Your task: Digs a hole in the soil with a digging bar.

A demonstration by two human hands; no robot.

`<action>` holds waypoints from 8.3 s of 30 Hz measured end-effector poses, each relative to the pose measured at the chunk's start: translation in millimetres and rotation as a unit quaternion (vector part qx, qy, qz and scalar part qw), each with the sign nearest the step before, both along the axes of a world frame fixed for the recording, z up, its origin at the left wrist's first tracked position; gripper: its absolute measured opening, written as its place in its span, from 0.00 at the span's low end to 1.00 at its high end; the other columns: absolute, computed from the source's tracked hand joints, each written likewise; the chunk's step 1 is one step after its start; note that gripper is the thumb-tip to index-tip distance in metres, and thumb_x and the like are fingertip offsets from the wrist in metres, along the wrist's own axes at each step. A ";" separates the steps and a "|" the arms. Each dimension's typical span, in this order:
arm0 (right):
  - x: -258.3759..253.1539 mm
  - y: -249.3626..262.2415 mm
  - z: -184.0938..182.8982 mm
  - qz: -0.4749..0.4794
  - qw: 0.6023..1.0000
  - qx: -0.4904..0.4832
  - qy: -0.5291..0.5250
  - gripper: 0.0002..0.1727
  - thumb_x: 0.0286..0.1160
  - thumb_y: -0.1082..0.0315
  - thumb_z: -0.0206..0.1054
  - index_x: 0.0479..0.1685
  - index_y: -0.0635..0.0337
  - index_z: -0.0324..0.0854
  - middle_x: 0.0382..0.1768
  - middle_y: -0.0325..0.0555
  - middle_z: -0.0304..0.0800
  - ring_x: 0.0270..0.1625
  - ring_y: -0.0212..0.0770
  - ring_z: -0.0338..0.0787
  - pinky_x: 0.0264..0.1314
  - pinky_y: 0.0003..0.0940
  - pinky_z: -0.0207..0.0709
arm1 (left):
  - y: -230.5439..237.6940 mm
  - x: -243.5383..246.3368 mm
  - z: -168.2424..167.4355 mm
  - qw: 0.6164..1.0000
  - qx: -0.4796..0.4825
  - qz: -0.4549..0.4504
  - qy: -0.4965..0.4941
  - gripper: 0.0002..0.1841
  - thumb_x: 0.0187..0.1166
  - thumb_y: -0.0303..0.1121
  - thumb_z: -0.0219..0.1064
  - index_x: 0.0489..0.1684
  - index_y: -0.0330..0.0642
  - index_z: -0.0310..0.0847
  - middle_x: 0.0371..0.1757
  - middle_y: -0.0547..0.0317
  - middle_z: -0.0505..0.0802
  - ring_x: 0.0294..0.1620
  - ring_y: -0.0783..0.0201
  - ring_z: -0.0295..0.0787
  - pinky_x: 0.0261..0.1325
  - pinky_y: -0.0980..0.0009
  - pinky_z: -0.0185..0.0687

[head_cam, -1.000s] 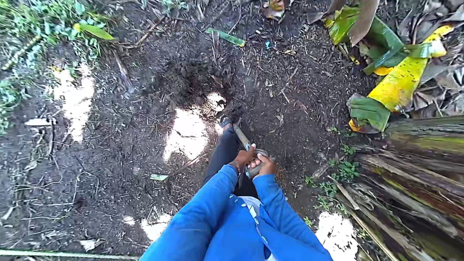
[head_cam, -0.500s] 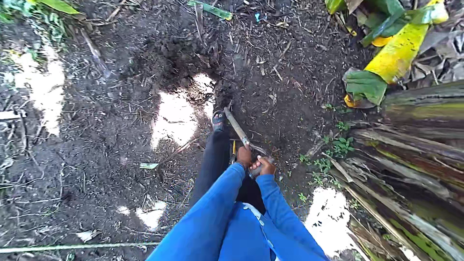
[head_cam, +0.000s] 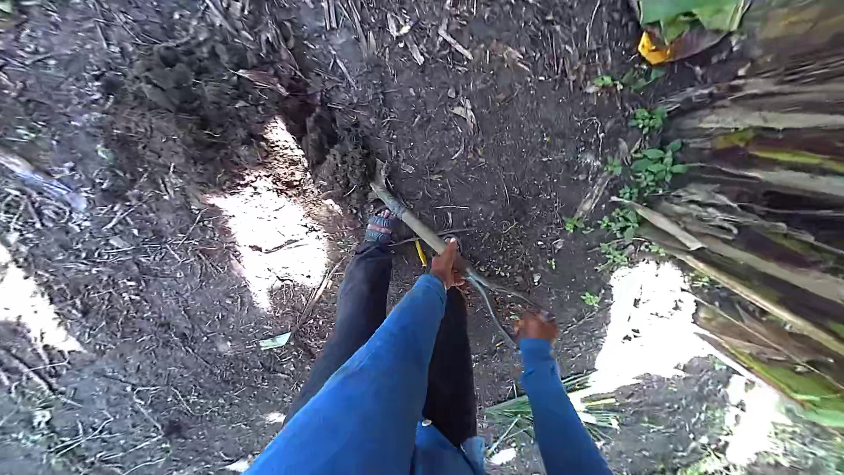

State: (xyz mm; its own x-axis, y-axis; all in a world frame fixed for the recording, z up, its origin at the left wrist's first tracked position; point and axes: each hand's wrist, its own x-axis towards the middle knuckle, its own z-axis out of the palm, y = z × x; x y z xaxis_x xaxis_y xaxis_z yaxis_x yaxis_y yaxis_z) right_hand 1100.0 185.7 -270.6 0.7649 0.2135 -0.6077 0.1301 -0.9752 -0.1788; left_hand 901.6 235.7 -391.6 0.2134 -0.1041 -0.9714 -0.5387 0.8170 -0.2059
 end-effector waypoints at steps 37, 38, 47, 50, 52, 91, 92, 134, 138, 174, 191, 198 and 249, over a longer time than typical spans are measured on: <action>-294.4 6.0 136.0 0.768 0.516 0.264 0.271 0.11 0.44 0.64 0.79 0.30 0.52 0.89 0.28 0.45 0.92 0.34 0.50 0.93 0.34 0.53 0.86 | 4.7 -299.3 137.9 0.971 0.024 0.090 0.219 0.07 0.80 0.33 0.66 0.48 0.42 0.77 0.24 0.61 0.81 0.18 0.67 0.77 0.23 0.69 0.81; -289.1 4.8 143.8 0.704 0.578 0.319 0.260 0.09 0.46 0.61 0.77 0.26 0.54 0.88 0.26 0.43 0.92 0.32 0.45 0.93 0.32 0.48 0.88 | 9.9 -293.2 153.0 0.973 0.052 0.125 0.190 0.05 0.80 0.35 0.65 0.43 0.46 0.76 0.21 0.65 0.79 0.15 0.69 0.76 0.20 0.72 0.80; -202.8 -67.0 243.4 0.028 0.808 0.348 0.474 0.05 0.58 0.67 0.80 0.27 0.48 0.89 0.20 0.34 0.87 0.18 0.30 0.83 0.23 0.29 0.82 | 2.5 -157.4 243.5 0.960 0.047 0.273 0.042 0.04 0.78 0.23 0.62 0.33 0.38 0.72 0.13 0.60 0.76 0.08 0.66 0.73 0.11 0.70 0.75; -211.2 -65.5 266.8 0.017 0.814 0.376 0.442 0.06 0.57 0.70 0.80 0.28 0.52 0.87 0.18 0.38 0.86 0.16 0.32 0.83 0.21 0.30 0.82 | 2.2 -144.4 253.2 0.967 0.015 0.254 0.026 0.07 0.76 0.23 0.63 0.30 0.40 0.71 0.12 0.60 0.76 0.07 0.66 0.72 0.10 0.70 0.74; -214.1 -59.7 281.7 0.029 0.826 0.376 0.419 0.06 0.55 0.70 0.79 0.27 0.52 0.86 0.16 0.39 0.85 0.15 0.32 0.82 0.20 0.29 0.82 | 0.9 -135.1 256.6 0.967 0.005 0.253 0.008 0.08 0.75 0.24 0.64 0.27 0.41 0.71 0.12 0.60 0.76 0.08 0.66 0.72 0.11 0.69 0.74; -237.7 -331.9 292.0 -0.367 0.747 0.220 0.508 0.28 0.89 0.62 0.45 0.11 0.51 0.73 0.10 0.38 0.80 0.17 0.42 0.87 0.33 0.44 0.90 | -307.4 -157.4 250.2 0.976 0.077 -0.008 0.202 0.14 0.72 0.23 0.71 0.51 0.30 0.74 0.26 0.51 0.85 0.19 0.61 0.82 0.25 0.66 0.84; -241.2 -339.9 296.7 -0.369 0.746 0.215 0.512 0.29 0.89 0.61 0.44 0.10 0.51 0.73 0.11 0.38 0.81 0.18 0.42 0.88 0.34 0.44 0.91 | -314.4 -160.3 253.7 0.977 0.075 -0.023 0.200 0.14 0.71 0.23 0.71 0.51 0.30 0.74 0.27 0.52 0.85 0.19 0.62 0.83 0.25 0.67 0.84; -273.7 -147.8 156.4 -0.264 0.783 0.346 0.444 0.16 0.73 0.70 0.55 0.18 0.51 0.80 0.06 0.34 0.74 0.08 0.34 0.77 0.14 0.33 0.79 | -128.3 -199.3 110.7 0.989 0.059 -0.108 0.077 0.20 0.71 0.28 0.74 0.59 0.30 0.77 0.41 0.44 0.91 0.35 0.54 0.89 0.37 0.57 0.87; -353.9 -218.5 173.3 -0.286 0.772 0.350 0.446 0.08 0.66 0.72 0.63 0.21 0.52 0.82 0.08 0.35 0.77 0.11 0.36 0.80 0.19 0.36 0.82 | -180.1 -251.7 123.0 0.982 0.090 -0.135 0.099 0.18 0.70 0.25 0.73 0.56 0.30 0.77 0.35 0.50 0.89 0.28 0.61 0.86 0.34 0.64 0.86; -226.3 -396.1 -43.8 -0.180 0.977 -0.116 -0.021 0.33 0.69 0.68 0.78 0.73 0.73 0.74 0.53 0.69 0.89 0.47 0.60 0.91 0.52 0.59 0.85 | -345.6 -152.5 1.2 0.961 0.055 -0.244 0.122 0.33 0.87 0.46 0.66 0.85 0.35 0.62 0.71 0.29 0.83 0.66 0.37 0.85 0.63 0.39 0.83; -245.1 -503.4 -19.9 -0.331 0.935 -0.102 -0.074 0.31 0.69 0.76 0.74 0.74 0.67 0.71 0.39 0.56 0.84 0.24 0.39 0.79 0.24 0.39 0.79 | -304.2 -226.0 -84.6 0.962 -0.006 -0.194 0.192 0.21 0.73 0.27 0.72 0.64 0.33 0.76 0.45 0.43 0.88 0.38 0.54 0.85 0.43 0.55 0.85; -308.4 -466.1 143.6 -0.236 0.949 0.200 -0.065 0.15 0.65 0.80 0.68 0.52 0.72 0.77 0.28 0.42 0.84 0.24 0.31 0.84 0.27 0.32 0.85 | -238.9 -270.0 54.2 0.991 0.116 -0.047 0.046 0.06 0.86 0.34 0.58 0.45 0.43 0.76 0.28 0.59 0.83 0.24 0.64 0.81 0.31 0.66 0.84; -472.5 -342.5 275.2 -0.299 0.795 0.347 0.398 0.10 0.72 0.68 0.62 0.23 0.52 0.82 0.09 0.35 0.78 0.12 0.34 0.82 0.21 0.34 0.85 | -287.2 -373.6 221.1 0.994 0.084 0.052 0.045 0.05 0.84 0.28 0.56 0.42 0.35 0.73 0.21 0.55 0.82 0.16 0.63 0.80 0.21 0.69 0.82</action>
